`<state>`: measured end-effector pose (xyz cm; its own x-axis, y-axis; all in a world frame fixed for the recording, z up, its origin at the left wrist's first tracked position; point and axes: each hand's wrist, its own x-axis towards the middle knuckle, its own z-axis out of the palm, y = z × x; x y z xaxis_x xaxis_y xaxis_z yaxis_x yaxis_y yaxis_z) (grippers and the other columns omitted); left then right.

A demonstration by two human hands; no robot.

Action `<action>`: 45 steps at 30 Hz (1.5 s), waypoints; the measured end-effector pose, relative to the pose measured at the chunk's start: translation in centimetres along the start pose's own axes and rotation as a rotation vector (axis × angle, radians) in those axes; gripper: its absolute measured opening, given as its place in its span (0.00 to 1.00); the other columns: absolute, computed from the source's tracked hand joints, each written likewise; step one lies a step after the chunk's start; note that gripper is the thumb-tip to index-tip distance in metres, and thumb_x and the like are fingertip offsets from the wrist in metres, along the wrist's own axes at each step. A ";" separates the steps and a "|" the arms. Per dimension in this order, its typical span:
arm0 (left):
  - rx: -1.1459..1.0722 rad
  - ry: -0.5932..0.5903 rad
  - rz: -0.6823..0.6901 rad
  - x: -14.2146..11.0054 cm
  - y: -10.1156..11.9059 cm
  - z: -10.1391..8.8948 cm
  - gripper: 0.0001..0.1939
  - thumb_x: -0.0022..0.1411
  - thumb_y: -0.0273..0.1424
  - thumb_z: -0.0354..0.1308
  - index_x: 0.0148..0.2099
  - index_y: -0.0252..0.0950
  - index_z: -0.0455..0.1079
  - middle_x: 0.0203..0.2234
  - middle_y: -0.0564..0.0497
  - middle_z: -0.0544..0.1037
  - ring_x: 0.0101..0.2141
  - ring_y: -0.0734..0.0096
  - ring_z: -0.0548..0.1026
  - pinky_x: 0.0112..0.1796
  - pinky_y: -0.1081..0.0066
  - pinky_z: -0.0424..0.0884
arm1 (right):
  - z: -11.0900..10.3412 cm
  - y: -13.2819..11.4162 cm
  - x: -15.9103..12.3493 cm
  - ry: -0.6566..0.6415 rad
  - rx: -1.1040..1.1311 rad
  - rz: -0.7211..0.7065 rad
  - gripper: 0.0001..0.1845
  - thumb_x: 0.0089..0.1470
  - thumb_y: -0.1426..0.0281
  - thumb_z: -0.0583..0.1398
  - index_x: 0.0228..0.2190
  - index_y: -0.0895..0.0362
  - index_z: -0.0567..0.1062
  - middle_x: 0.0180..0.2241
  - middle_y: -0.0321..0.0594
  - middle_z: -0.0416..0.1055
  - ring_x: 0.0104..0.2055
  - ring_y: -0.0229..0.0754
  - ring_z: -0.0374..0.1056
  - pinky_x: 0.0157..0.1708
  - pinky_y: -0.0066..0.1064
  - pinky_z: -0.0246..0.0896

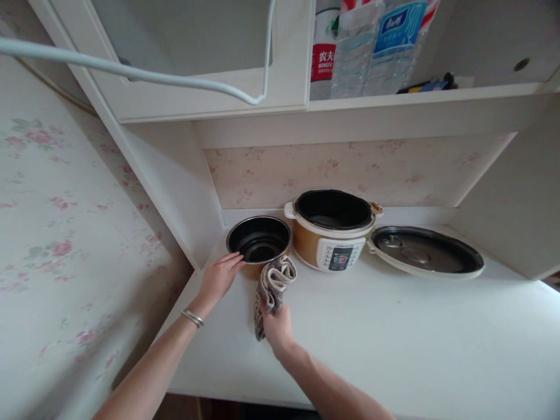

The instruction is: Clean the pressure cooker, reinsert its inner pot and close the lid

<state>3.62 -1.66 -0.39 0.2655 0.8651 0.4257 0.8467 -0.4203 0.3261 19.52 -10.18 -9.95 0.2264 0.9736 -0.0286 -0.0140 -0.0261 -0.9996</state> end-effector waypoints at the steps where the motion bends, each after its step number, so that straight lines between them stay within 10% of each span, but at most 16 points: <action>1: -0.014 -0.018 -0.012 0.0 0.1 -0.2 0.18 0.66 0.41 0.49 0.49 0.40 0.75 0.51 0.49 0.75 0.48 0.62 0.75 0.52 0.61 0.69 | 0.6 0.0 -0.5 -0.028 0.006 -0.003 0.13 0.50 0.64 0.57 0.36 0.58 0.74 0.30 0.39 0.74 0.33 0.41 0.68 0.33 0.31 0.65; 6: -0.224 -0.077 -0.092 -1.1 1.3 -1.2 0.22 0.67 0.42 0.45 0.55 0.40 0.70 0.54 0.49 0.72 0.54 0.64 0.70 0.56 0.63 0.63 | 2.5 -0.9 -1.7 -0.183 0.066 -0.011 0.12 0.47 0.69 0.59 0.36 0.56 0.76 0.32 0.36 0.75 0.35 0.40 0.69 0.37 0.30 0.66; 12: -0.488 0.106 -0.271 -7.9 5.0 1.0 0.21 0.65 0.41 0.50 0.55 0.37 0.67 0.56 0.42 0.67 0.57 0.59 0.65 0.56 0.60 0.63 | -0.1 -4.5 -2.1 -0.280 0.165 -0.005 0.18 0.47 0.73 0.57 0.42 0.57 0.75 0.38 0.37 0.75 0.45 0.43 0.69 0.45 0.31 0.64; 17: -0.900 -0.087 -0.417 -11.7 9.1 2.3 0.41 0.57 0.42 0.60 0.68 0.42 0.47 0.64 0.43 0.55 0.63 0.53 0.52 0.62 0.54 0.50 | -3.5 -7.2 -3.5 -0.426 -0.083 -0.129 0.13 0.51 0.74 0.52 0.36 0.58 0.75 0.33 0.37 0.74 0.37 0.41 0.69 0.38 0.29 0.66; 20: -1.192 -0.209 -0.454 -11.2 11.8 1.2 0.43 0.53 0.43 0.63 0.66 0.40 0.51 0.62 0.42 0.61 0.62 0.50 0.57 0.61 0.54 0.53 | -5.2 -8.5 -4.1 -0.501 -0.305 -0.343 0.21 0.46 0.74 0.57 0.45 0.58 0.73 0.47 0.44 0.70 0.51 0.48 0.64 0.50 0.38 0.61; 24: -1.398 -0.262 -0.563 -9.4 15.1 0.1 0.36 0.49 0.39 0.67 0.60 0.42 0.62 0.56 0.43 0.70 0.57 0.51 0.65 0.57 0.57 0.62 | -8.0 -10.3 -4.5 -0.589 -0.603 -0.483 0.48 0.37 0.69 0.66 0.61 0.52 0.58 0.65 0.49 0.46 0.65 0.62 0.42 0.59 0.56 0.43; 27: -1.469 -0.192 -0.707 -8.3 16.6 0.7 0.28 0.54 0.39 0.63 0.57 0.41 0.66 0.51 0.45 0.74 0.52 0.53 0.72 0.51 0.57 0.71 | -10.6 -11.5 -4.5 -0.639 -0.627 -0.466 0.47 0.39 0.60 0.68 0.60 0.48 0.60 0.67 0.47 0.36 0.66 0.64 0.38 0.58 0.59 0.42; 33: -1.319 -0.154 -0.917 -4.8 16.4 0.7 0.23 0.57 0.45 0.57 0.49 0.36 0.71 0.36 0.43 0.81 0.38 0.54 0.80 0.34 0.59 0.79 | -16.1 -11.4 -2.7 -0.485 0.053 -0.137 0.17 0.54 0.57 0.60 0.40 0.53 0.79 0.50 0.45 0.71 0.49 0.48 0.67 0.50 0.41 0.60; 37: -1.205 0.003 -0.766 0.2 16.5 -1.5 0.25 0.57 0.44 0.59 0.54 0.36 0.68 0.38 0.46 0.81 0.39 0.57 0.79 0.39 0.60 0.78 | -19.4 -9.6 -0.1 -0.164 0.193 0.013 0.17 0.51 0.57 0.61 0.35 0.58 0.80 0.27 0.40 0.74 0.30 0.39 0.67 0.36 0.31 0.62; 45: -1.033 0.190 -0.323 16.3 21.1 -1.7 0.23 0.58 0.39 0.60 0.53 0.34 0.69 0.45 0.45 0.78 0.45 0.58 0.76 0.48 0.58 0.71 | -23.7 -3.9 3.7 0.079 0.058 0.069 0.20 0.49 0.55 0.60 0.33 0.58 0.79 0.27 0.40 0.73 0.28 0.40 0.67 0.32 0.30 0.62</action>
<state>24.97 3.08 14.87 -0.0496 0.9566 0.2872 0.0457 -0.2851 0.9574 43.52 -11.87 -6.37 0.2988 0.9490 -0.1002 -0.0877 -0.0772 -0.9932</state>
